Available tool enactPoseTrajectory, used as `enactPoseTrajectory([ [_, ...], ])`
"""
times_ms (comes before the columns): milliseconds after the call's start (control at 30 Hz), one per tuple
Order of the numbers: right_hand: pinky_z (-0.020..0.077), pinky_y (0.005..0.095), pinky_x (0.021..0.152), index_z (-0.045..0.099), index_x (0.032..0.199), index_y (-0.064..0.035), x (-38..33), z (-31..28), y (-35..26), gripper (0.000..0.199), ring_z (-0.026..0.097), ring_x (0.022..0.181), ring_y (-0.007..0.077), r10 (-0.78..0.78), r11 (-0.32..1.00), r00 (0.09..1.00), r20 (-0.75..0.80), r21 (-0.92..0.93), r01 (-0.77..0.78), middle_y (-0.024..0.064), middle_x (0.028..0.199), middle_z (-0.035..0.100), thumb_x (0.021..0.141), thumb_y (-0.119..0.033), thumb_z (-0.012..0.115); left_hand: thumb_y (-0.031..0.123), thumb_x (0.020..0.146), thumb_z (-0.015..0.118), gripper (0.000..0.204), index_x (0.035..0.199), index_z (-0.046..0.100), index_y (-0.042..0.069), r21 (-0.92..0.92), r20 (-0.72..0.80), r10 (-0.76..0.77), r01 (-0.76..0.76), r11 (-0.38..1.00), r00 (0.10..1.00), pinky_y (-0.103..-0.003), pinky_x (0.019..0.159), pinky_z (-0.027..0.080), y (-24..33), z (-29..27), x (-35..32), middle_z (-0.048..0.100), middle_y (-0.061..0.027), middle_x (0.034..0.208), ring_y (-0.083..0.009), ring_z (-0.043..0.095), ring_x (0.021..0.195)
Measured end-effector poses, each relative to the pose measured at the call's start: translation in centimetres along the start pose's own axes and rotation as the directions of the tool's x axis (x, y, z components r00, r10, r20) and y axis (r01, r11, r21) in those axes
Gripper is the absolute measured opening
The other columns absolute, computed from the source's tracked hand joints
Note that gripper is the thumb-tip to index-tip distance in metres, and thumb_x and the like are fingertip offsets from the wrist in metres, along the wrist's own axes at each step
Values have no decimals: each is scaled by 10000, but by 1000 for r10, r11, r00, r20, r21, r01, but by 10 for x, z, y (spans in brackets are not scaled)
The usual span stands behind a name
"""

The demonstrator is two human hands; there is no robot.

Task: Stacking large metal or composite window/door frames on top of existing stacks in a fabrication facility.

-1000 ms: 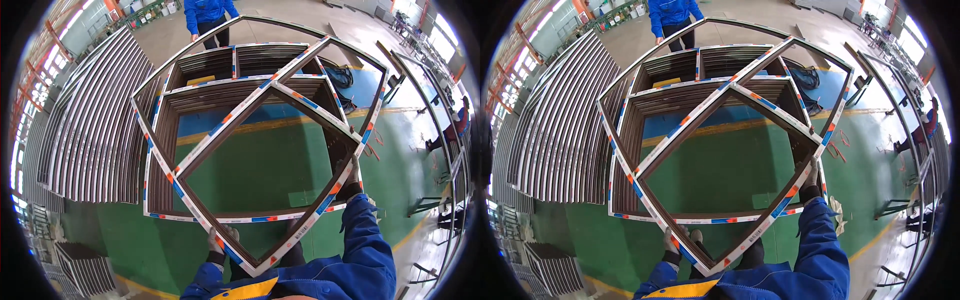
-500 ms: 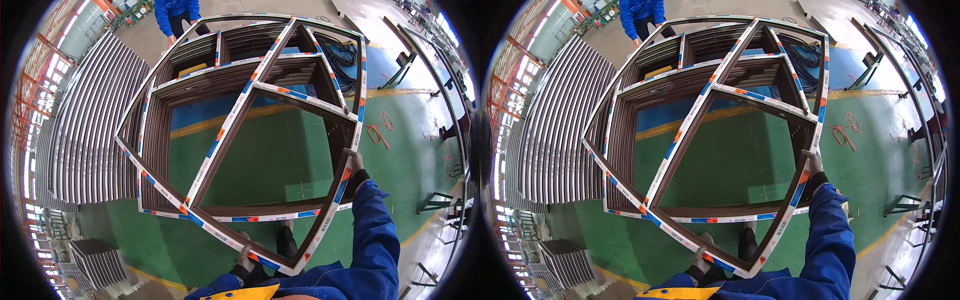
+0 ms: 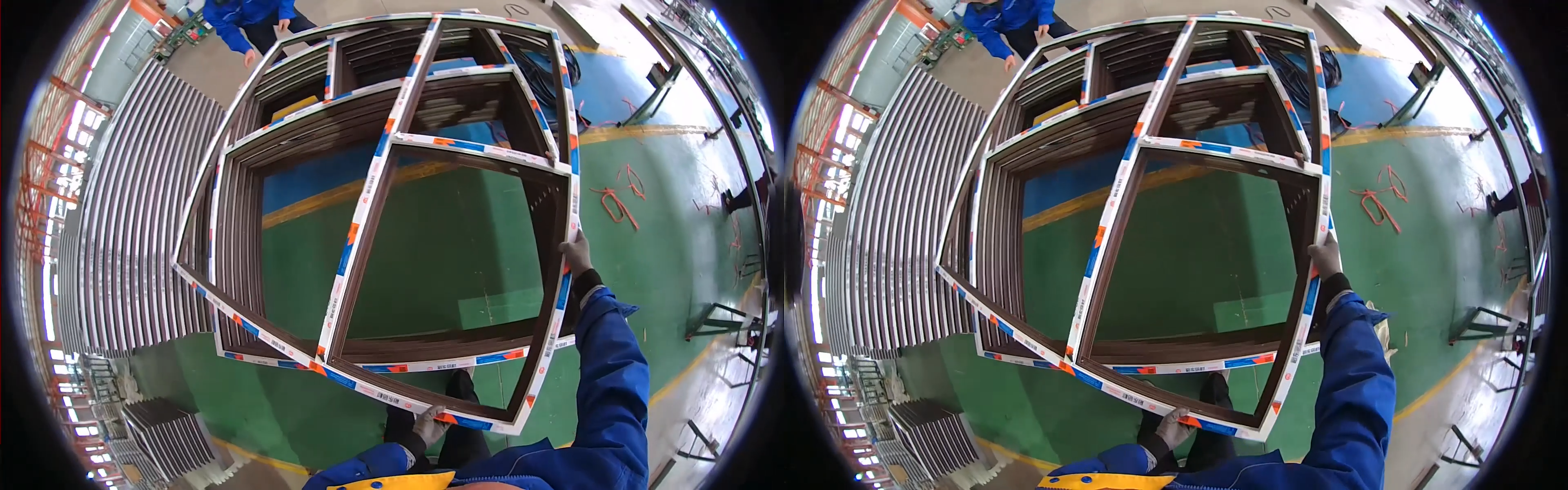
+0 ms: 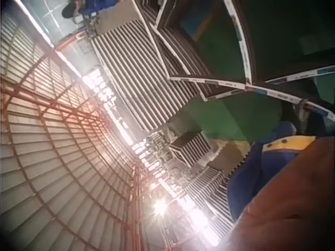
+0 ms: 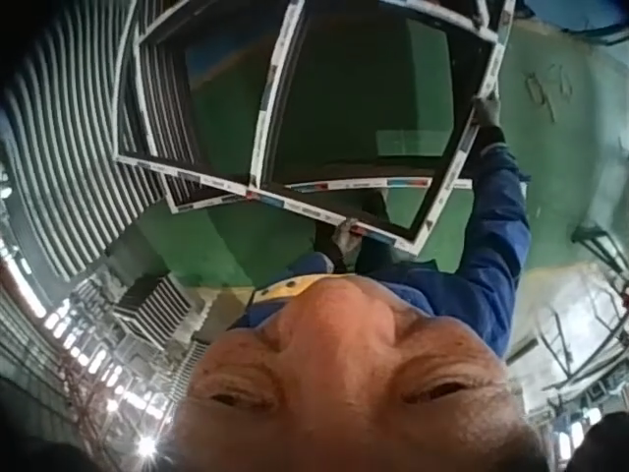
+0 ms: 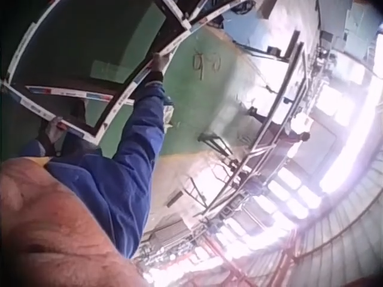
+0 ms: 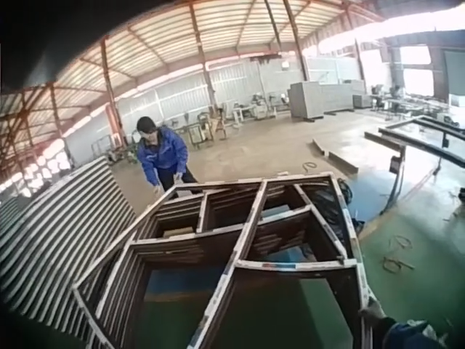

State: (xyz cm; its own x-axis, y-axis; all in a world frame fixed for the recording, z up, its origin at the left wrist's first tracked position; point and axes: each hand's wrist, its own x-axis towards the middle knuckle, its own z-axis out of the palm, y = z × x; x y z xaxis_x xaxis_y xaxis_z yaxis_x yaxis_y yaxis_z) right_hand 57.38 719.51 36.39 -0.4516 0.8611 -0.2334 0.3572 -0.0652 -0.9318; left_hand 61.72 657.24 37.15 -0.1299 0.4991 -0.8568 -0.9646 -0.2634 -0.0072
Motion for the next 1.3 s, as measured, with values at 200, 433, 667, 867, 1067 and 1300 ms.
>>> enactPoseTrajectory([
  [200, 554, 499, 888, 458, 1454, -22, -67, -27, 55, 721, 661, 1071, 416, -332, 756, 943, -26, -606, 249, 289, 1231, 629, 790, -156, 705, 68, 873, 644, 72, 846, 594, 113, -75, 0, -170, 170, 983, 985, -369, 817, 582, -34, 20, 76, 636, -6, 819, -174, 656, 832],
  [433, 397, 506, 1119, 458, 1430, -2, -323, 164, 5, 736, 479, 1352, 407, -196, 782, 779, 596, -384, 491, 228, 1409, 538, 770, -155, 743, 69, 938, 554, 59, 909, 513, 101, -43, -39, -72, 71, 997, 997, -341, 762, 579, -17, -9, 107, 543, -23, 852, -160, 589, 784],
  [667, 443, 489, 1079, 462, 1419, 22, -386, 254, 1, 688, 535, 1285, 419, 46, 852, 790, 612, -437, 289, 259, 1363, 567, 858, -291, 709, 330, 1003, 611, 435, 1249, 581, -27, 736, -114, -605, 476, 481, 788, -402, 893, 567, 105, 43, 4, 664, -179, 1222, -279, 675, 1082],
  [867, 513, 472, 974, 550, 1312, 40, -445, 435, -36, 683, 641, 1142, 406, 115, 879, 822, 557, -442, 177, 259, 1227, 655, 866, -443, 731, 180, 823, 637, 464, 1252, 629, 2, 844, 430, 574, -85, -529, 696, -486, 955, 491, 442, -74, -104, 646, -253, 1161, -423, 608, 1094],
  [1067, 563, 446, 793, 647, 989, -51, -474, 573, -56, 533, 720, 860, 336, 288, 787, 905, 313, -616, -38, 155, 884, 723, 772, -508, 814, 114, 737, 635, 839, 1531, 375, 43, 326, 581, 442, 302, -896, 684, -513, 1240, 208, 745, -181, -147, 408, -179, 1556, -359, 343, 1468],
  [1300, 573, 477, 776, 640, 998, -30, -477, 584, -13, 447, 715, 877, 408, 133, 627, 991, -2, -774, -85, 212, 880, 724, 738, -367, 775, 62, 729, 657, 614, 1337, 570, 33, 320, 746, 366, 182, -930, 556, -518, 1225, 244, 951, -233, -129, 553, -187, 1364, -374, 418, 1391],
])
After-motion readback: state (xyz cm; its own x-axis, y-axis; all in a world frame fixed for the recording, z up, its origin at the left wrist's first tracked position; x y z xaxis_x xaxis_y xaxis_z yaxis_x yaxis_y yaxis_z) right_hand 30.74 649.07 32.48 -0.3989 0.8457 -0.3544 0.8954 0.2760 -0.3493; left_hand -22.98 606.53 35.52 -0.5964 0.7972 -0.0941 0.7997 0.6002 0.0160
